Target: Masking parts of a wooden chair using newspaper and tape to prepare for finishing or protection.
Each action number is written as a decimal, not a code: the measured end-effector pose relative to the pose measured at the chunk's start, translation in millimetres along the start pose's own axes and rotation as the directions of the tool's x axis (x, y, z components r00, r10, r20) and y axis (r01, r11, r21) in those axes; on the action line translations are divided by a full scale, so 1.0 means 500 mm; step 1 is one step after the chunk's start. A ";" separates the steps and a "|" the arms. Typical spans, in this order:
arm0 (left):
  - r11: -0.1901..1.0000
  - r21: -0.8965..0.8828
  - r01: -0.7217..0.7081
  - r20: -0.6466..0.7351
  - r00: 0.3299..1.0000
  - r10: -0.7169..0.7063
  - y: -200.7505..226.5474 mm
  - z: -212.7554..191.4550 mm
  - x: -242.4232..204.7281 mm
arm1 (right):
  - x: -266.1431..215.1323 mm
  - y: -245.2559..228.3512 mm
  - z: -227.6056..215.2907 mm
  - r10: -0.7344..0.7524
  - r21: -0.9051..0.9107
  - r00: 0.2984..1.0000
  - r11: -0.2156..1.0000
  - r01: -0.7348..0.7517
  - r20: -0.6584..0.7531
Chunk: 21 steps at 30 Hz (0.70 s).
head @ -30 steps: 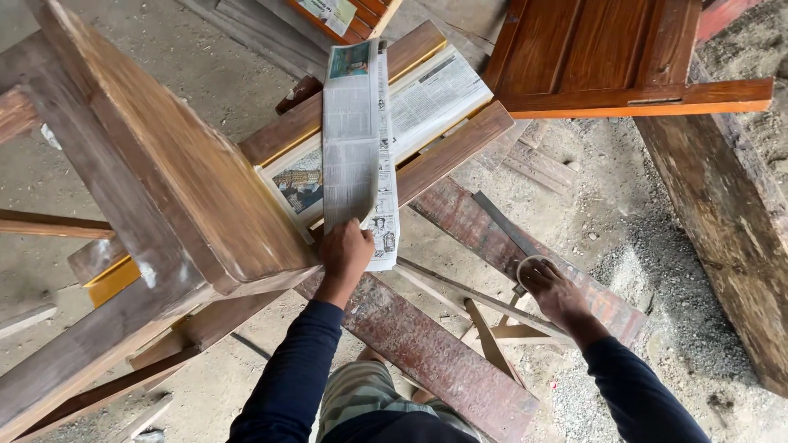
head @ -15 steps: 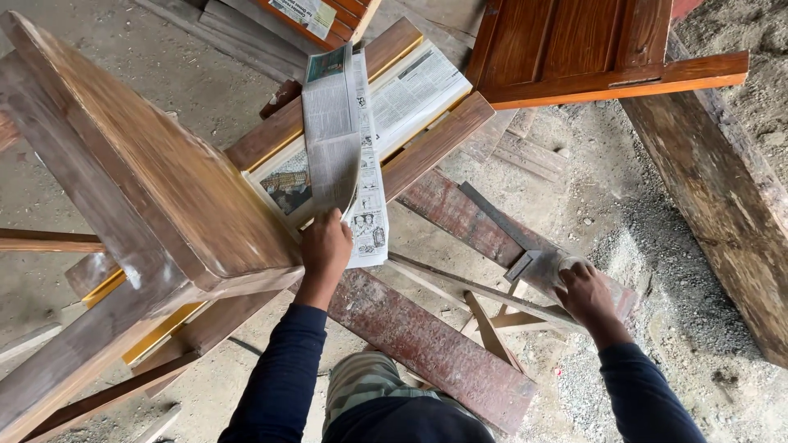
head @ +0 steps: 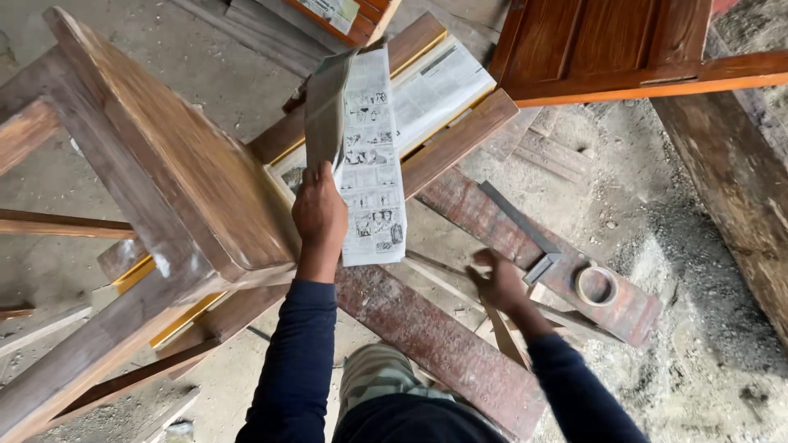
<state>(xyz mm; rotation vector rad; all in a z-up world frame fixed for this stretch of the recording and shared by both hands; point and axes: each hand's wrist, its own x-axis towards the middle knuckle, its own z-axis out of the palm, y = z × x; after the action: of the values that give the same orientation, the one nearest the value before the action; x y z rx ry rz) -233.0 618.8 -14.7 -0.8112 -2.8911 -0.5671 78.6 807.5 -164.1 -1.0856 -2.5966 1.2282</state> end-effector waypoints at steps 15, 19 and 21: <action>0.939 -0.341 0.029 0.259 0.964 0.065 0.005 0.117 -0.074 | 0.240 -0.153 0.241 0.140 0.429 0.988 0.891 -0.151 0.059; 0.792 -0.597 0.124 0.292 0.954 0.070 -0.014 0.281 -0.131 | 0.235 -0.164 0.205 -0.021 0.144 0.978 0.988 0.052 -0.210; 0.676 -0.675 0.297 0.403 0.915 0.000 -0.021 0.305 -0.141 | 0.236 -0.179 0.195 -0.016 0.122 0.970 0.991 0.047 -0.244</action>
<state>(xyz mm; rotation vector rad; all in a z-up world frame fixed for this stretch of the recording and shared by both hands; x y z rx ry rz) -175.6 633.5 -172.3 -0.8018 -3.0510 -1.8685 -93.9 779.4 -193.6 -1.0902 -2.3133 1.1547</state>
